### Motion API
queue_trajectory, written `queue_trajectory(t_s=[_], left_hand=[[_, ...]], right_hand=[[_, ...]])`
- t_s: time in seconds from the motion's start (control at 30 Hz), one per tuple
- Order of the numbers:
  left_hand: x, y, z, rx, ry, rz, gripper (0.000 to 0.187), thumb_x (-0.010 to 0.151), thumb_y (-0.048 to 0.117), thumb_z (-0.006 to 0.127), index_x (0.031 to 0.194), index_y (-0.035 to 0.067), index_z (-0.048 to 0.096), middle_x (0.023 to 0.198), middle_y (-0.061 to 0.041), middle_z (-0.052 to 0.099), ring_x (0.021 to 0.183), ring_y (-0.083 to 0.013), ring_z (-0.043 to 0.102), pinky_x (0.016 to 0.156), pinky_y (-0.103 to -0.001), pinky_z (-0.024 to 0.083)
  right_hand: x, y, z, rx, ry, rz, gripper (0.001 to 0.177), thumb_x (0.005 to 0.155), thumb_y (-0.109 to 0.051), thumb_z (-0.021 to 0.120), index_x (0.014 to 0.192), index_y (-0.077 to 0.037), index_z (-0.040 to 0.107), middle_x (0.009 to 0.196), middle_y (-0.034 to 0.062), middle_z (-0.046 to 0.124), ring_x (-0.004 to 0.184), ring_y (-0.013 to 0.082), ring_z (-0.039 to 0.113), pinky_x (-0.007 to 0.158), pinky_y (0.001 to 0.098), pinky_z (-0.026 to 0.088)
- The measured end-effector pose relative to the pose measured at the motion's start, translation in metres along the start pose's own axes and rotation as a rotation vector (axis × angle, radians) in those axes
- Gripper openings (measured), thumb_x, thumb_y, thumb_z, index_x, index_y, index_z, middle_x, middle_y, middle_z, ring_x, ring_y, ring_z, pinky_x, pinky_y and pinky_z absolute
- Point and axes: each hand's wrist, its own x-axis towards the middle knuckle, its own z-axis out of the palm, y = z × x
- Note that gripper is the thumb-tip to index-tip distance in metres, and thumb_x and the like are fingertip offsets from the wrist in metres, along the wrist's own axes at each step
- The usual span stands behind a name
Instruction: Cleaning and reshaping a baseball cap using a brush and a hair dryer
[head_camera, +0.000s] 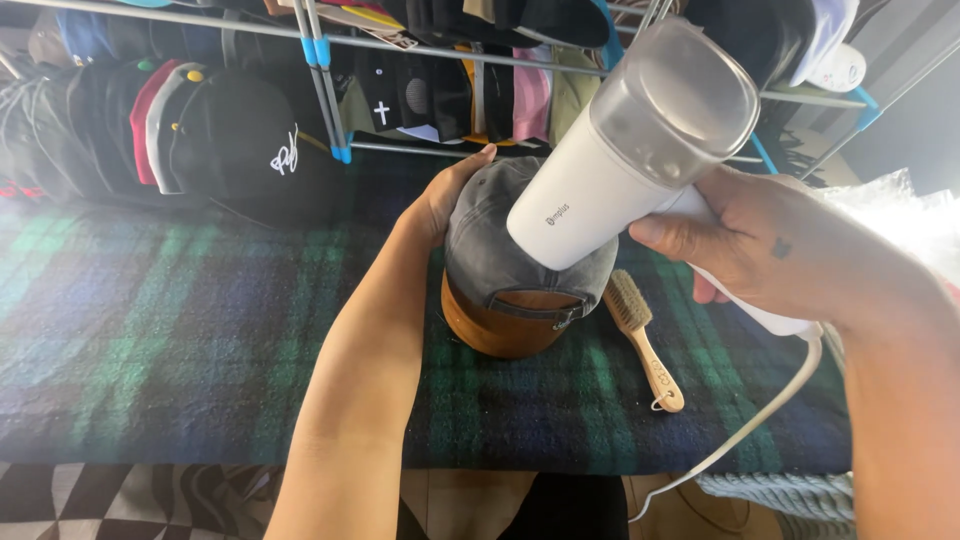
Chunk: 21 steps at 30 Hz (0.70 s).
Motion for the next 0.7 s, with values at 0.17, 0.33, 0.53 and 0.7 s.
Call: queue_trajectory(t_s=[0.17,0.33,0.53,0.7], left_hand=[[-0.001,0.001,0.001,0.036,-0.006,0.018,0.087,0.079,0.046,0.060,0.157,0.014,0.042,0.141,-0.015,0.061,0.125,-0.0292,0.061,0.108,-0.038,0.046],[0.007,-0.015,-0.009,0.000,-0.050,0.014,0.049,0.088,0.049,0.060,0.101,0.003,0.071,0.094,-0.015,0.073,0.088,-0.0291,0.069,0.089,-0.038,0.053],[0.012,-0.024,-0.013,-0.134,-0.074,0.076,0.035,0.093,0.040,0.062,0.101,0.007,0.072,0.091,-0.012,0.074,0.086,-0.0257,0.069,0.086,-0.037,0.053],[-0.005,-0.019,0.000,-0.134,0.035,0.036,0.040,0.094,0.036,0.059,0.113,0.005,0.074,0.104,-0.014,0.076,0.099,-0.0277,0.071,0.095,-0.039,0.054]], right_hand=[[-0.002,0.010,0.008,-0.125,-0.031,-0.009,0.053,0.095,-0.060,0.049,0.090,-0.012,0.069,0.066,0.0102,0.080,0.067,0.0231,0.076,0.077,0.0327,0.054],[-0.004,0.006,0.005,-0.144,-0.030,-0.040,0.050,0.094,-0.062,0.048,0.102,-0.016,0.064,0.064,0.0112,0.076,0.062,0.0238,0.074,0.073,0.0333,0.054],[0.000,-0.004,0.000,-0.007,0.010,-0.130,0.047,0.098,-0.048,0.049,0.144,-0.037,0.051,0.075,0.0126,0.070,0.065,0.0276,0.074,0.085,0.0413,0.050],[-0.006,0.010,0.027,-0.228,-0.061,-0.118,0.055,0.097,-0.063,0.041,0.134,-0.023,0.054,0.100,-0.0004,0.081,0.096,0.0182,0.077,0.094,0.0332,0.066]])
